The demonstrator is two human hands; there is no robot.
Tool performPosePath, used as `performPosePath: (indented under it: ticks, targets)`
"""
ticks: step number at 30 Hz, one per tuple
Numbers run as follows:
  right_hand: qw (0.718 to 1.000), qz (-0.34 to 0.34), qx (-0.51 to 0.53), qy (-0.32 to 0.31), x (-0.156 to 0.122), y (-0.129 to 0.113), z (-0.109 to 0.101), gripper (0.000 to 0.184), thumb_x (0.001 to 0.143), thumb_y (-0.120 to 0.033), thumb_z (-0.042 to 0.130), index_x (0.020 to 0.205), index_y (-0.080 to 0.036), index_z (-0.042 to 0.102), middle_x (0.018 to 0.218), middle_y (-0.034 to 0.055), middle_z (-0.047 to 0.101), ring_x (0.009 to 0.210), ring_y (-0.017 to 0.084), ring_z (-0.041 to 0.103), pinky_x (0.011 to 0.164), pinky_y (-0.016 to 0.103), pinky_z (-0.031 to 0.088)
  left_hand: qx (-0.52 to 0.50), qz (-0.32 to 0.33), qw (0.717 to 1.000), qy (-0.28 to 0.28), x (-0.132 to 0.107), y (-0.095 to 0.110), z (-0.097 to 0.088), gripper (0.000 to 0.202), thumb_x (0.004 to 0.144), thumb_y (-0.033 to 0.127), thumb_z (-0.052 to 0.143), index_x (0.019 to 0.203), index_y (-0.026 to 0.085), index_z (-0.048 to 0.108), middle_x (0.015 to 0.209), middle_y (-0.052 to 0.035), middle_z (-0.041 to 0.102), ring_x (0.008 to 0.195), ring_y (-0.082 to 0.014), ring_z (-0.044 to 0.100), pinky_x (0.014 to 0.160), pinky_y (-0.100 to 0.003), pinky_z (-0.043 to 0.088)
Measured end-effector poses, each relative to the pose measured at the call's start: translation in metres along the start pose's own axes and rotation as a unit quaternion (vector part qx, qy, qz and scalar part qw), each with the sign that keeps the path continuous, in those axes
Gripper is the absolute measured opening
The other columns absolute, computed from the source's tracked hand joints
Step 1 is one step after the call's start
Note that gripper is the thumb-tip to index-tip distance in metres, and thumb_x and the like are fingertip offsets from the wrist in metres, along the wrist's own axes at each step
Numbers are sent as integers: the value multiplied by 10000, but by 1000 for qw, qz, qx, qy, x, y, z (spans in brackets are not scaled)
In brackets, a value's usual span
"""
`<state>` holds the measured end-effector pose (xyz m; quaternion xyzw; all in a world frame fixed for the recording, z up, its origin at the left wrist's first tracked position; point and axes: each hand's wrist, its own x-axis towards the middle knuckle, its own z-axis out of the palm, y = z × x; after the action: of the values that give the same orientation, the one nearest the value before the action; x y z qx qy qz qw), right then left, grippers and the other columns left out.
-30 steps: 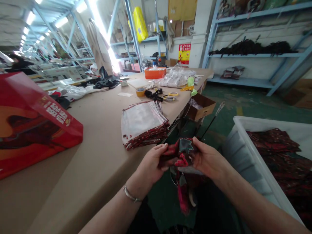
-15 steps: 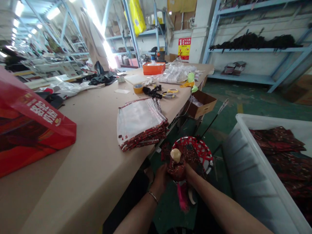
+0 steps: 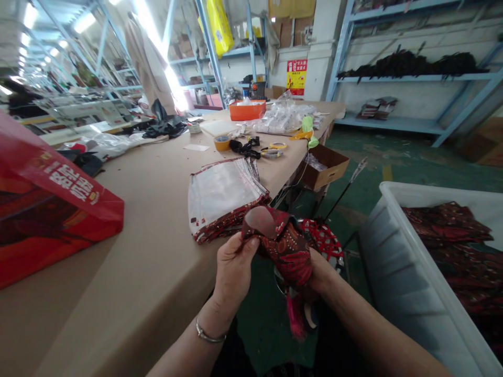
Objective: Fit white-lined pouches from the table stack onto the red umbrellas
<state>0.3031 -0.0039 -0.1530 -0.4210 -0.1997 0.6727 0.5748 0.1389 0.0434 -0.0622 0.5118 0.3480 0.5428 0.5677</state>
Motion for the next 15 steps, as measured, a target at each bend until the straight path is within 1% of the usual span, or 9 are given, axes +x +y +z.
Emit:
performPosePath:
  ticks: [2,5,6,8,10,11,12,14,15]
  targets:
    - [998,18,-32,50,1,4,-4,296,817,-462,524,879,-193,631,802,47,720,697,183,667,649,317,527,-52,-37,998,21,0,-6,-6,180,695,236,708,874,223,694,891,18,698,832,-145,610,832,-271,475]
    - [987,53,-93,123,8,25,-28,332,795,-481,520,815,-166,624,713,71,704,665,215,668,619,351,523,-51,-126,990,44,-10,-36,-24,175,660,219,726,827,190,684,806,9,696,751,-135,609,784,-268,479]
    - [984,53,-107,132,10,31,-37,348,783,-489,525,801,-156,626,713,82,702,694,232,673,642,370,525,-39,-144,988,44,-14,-47,-30,192,653,225,730,832,177,683,794,0,696,744,-140,609,771,-269,479]
    - [979,35,-136,145,11,36,-51,357,744,-492,570,783,-144,637,788,105,711,830,265,669,752,401,515,-11,-153,987,39,-19,-62,-40,236,646,249,734,854,149,683,805,-25,700,754,-158,611,757,-276,477]
    - [974,0,-168,155,8,27,-55,338,686,-448,650,846,-151,662,982,104,704,1044,268,603,925,388,448,20,-136,990,34,-20,-62,-44,240,650,275,728,841,135,684,809,-41,701,747,-171,609,738,-283,476]
    - [972,-27,-188,137,5,17,-52,373,669,-412,679,948,-165,665,1109,89,670,1141,254,546,995,370,397,42,-122,991,22,-18,-54,-43,222,663,280,719,829,137,685,804,-41,700,745,-173,608,734,-284,476]
    - [972,-59,-208,96,2,5,-45,462,662,-378,699,1080,-192,636,1222,66,618,1209,236,492,1039,352,353,66,-104,992,2,-16,-43,-41,200,683,277,704,831,143,689,809,-40,699,756,-175,608,741,-285,475]
    - [962,-111,-243,-45,-4,-23,-25,640,681,-342,704,1283,-247,509,1328,34,541,1235,213,470,1056,351,338,117,-55,990,-56,-9,-12,-31,166,736,257,662,865,159,699,839,-35,700,801,-177,610,771,-284,472]
    - [951,-125,-258,-120,-6,-37,-12,646,699,-337,697,1304,-247,488,1305,36,560,1190,214,512,1029,363,371,138,-25,986,-86,-5,5,-25,169,762,246,638,896,166,702,870,-35,701,830,-178,610,794,-285,469]
